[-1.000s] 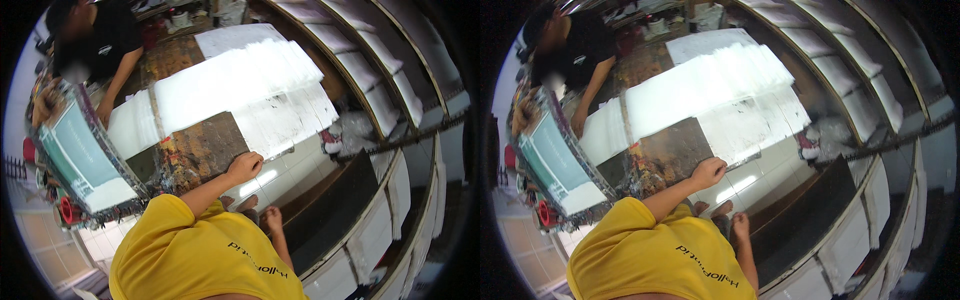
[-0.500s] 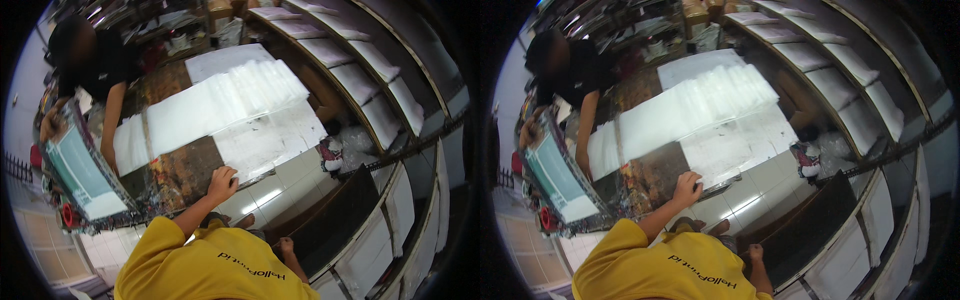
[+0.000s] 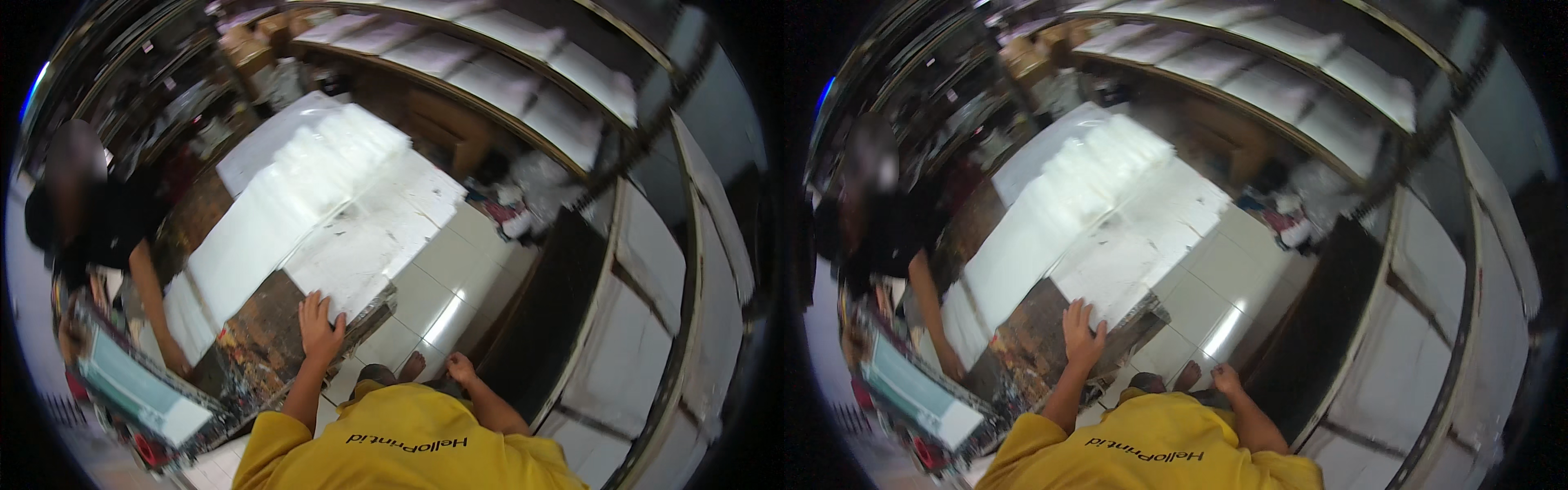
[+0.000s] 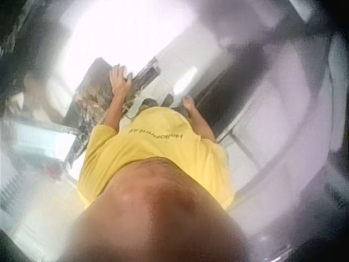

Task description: The person repeatedly picks up white sheets from a table and places them onto a nearby metal rack. The person handles the sheets one at a time, moving between the table and the rack throughout the clip.

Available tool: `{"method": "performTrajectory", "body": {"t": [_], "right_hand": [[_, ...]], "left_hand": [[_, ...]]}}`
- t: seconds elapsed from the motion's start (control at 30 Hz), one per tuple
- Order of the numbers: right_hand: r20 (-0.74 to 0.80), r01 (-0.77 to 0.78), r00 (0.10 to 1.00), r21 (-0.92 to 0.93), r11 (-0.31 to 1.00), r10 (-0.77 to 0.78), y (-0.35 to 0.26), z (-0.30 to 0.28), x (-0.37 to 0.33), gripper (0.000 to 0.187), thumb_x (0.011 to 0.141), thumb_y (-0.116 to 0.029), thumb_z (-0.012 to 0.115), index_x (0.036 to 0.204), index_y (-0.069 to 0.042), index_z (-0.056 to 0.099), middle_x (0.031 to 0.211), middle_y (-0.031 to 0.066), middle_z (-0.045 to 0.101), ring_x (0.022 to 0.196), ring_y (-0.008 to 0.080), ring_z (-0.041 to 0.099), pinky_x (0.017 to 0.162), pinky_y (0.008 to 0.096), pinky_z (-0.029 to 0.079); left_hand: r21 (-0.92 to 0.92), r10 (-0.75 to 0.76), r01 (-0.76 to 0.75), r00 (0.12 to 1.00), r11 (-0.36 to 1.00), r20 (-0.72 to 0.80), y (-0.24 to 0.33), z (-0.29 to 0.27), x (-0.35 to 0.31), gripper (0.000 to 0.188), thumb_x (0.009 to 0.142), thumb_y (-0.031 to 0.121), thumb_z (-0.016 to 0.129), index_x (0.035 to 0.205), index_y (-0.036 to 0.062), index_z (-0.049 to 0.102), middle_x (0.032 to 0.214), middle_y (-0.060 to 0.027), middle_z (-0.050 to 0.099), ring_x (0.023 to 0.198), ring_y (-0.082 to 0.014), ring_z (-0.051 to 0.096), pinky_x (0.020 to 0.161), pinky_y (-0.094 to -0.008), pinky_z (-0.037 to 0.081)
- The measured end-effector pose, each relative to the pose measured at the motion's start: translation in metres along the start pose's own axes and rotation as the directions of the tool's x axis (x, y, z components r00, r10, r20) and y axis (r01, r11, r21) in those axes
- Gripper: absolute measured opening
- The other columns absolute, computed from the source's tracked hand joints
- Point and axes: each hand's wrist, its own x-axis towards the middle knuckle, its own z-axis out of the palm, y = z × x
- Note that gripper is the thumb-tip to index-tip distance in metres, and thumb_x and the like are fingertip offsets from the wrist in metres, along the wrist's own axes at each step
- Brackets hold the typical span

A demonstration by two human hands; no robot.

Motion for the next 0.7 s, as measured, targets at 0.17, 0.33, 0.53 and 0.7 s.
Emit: {"method": "performTrajectory", "body": {"t": [0.17,0.33,0.53,0.7], "right_hand": [[0.065,-0.144,0.989,0.134,0.981,0.136,-0.005,-0.014,-0.021,0.027,0.094,-0.027,0.057,0.097,0.0,0.062,0.079,0.0115,0.067,0.064,0.0184,0.064,0.064,0.0351,0.052],[-0.116,-0.183,0.975,0.078,0.98,0.191,0.007,-0.025,-0.024,0.029,0.09,-0.028,0.06,0.097,-0.001,0.064,0.079,0.0159,0.069,0.069,0.0252,0.068,0.067,0.0392,0.053],[-0.227,-0.245,0.934,0.152,0.958,0.275,-0.004,-0.031,-0.04,0.03,0.087,-0.028,0.061,0.103,-0.003,0.065,0.099,0.0186,0.07,0.095,0.0319,0.067,0.084,0.0393,0.052],[-0.111,-0.353,0.923,0.132,0.926,0.367,-0.015,-0.027,-0.069,0.031,0.09,-0.03,0.062,0.108,-0.005,0.065,0.102,0.0175,0.07,0.098,0.0324,0.066,0.086,0.0402,0.051]], "left_hand": [[0.02,0.013,-0.014,0.999,1.0,0.05,0.0,0.006,0.0,0.046,0.086,0.018,0.067,0.125,-0.0034,0.055,0.142,-0.0247,0.045,0.134,-0.0413,0.039,0.114,-0.0547,0.024],[0.063,0.028,-0.033,0.996,0.997,0.086,-0.005,0.012,-0.001,0.042,0.097,0.025,0.057,0.129,-0.0018,0.053,0.146,-0.0229,0.042,0.135,-0.0416,0.039,0.113,-0.0556,0.028],[0.151,0.093,-0.108,0.991,0.983,0.099,-0.017,0.019,-0.001,0.044,0.101,0.032,0.05,0.13,-0.0012,0.052,0.147,-0.0211,0.042,0.135,-0.0397,0.04,0.113,-0.056,0.029],[0.176,0.154,-0.168,0.984,0.97,0.091,-0.024,0.021,-0.001,0.046,0.102,0.035,0.047,0.13,-0.0013,0.051,0.147,-0.0216,0.041,0.135,-0.0395,0.04,0.113,-0.0567,0.029]]}}
